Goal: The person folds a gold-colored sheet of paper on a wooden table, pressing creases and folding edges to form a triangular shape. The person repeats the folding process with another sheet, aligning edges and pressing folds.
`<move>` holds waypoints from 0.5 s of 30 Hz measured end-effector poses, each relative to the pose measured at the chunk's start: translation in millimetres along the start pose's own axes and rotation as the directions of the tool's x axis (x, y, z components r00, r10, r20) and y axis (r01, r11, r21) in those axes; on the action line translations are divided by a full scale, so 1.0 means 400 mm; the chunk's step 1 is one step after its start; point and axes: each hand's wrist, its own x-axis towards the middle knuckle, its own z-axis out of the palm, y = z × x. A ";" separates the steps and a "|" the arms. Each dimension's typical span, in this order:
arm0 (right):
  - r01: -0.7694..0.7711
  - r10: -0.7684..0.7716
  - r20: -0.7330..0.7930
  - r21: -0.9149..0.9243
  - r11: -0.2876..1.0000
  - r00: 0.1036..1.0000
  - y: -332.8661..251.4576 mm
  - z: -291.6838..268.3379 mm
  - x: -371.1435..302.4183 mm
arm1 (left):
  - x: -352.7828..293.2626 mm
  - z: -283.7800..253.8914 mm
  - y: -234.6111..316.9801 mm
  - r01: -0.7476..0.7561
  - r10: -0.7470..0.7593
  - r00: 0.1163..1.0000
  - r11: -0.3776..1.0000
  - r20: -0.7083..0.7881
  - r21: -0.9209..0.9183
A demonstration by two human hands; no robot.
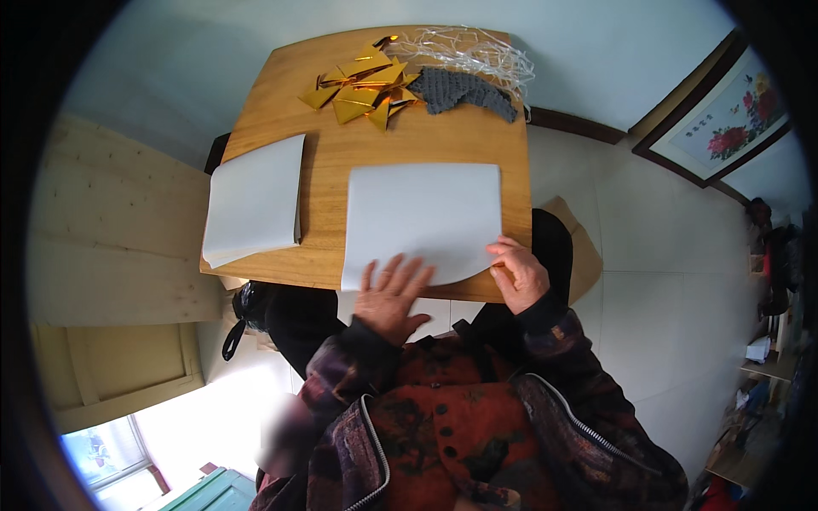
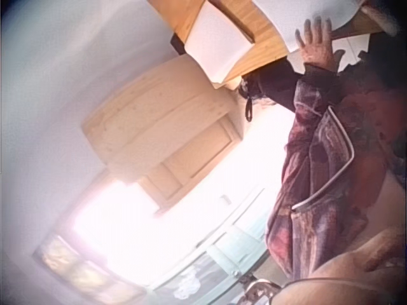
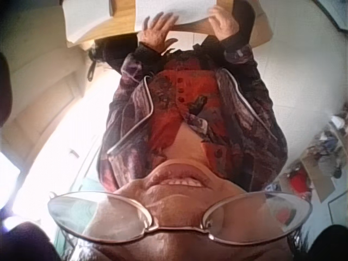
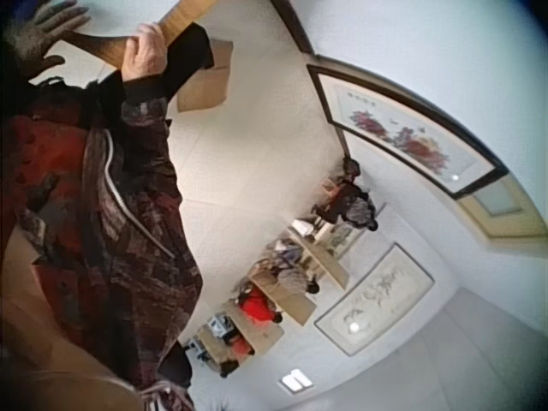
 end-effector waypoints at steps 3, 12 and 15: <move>-0.049 0.047 0.032 0.081 0.995 0.998 0.007 -0.015 -0.004 | -0.054 -0.021 -0.091 0.112 -0.112 0.990 0.994 0.087 0.009; -0.285 0.235 0.199 0.282 0.916 0.951 0.025 -0.103 -0.001 | 0.014 -0.023 -0.211 -0.116 0.099 0.992 0.950 -0.073 -0.291; -0.342 0.301 0.185 0.257 0.904 0.935 0.038 -0.126 0.003 | 0.029 -0.032 -0.215 -0.006 -0.004 1.000 0.732 -0.014 -0.681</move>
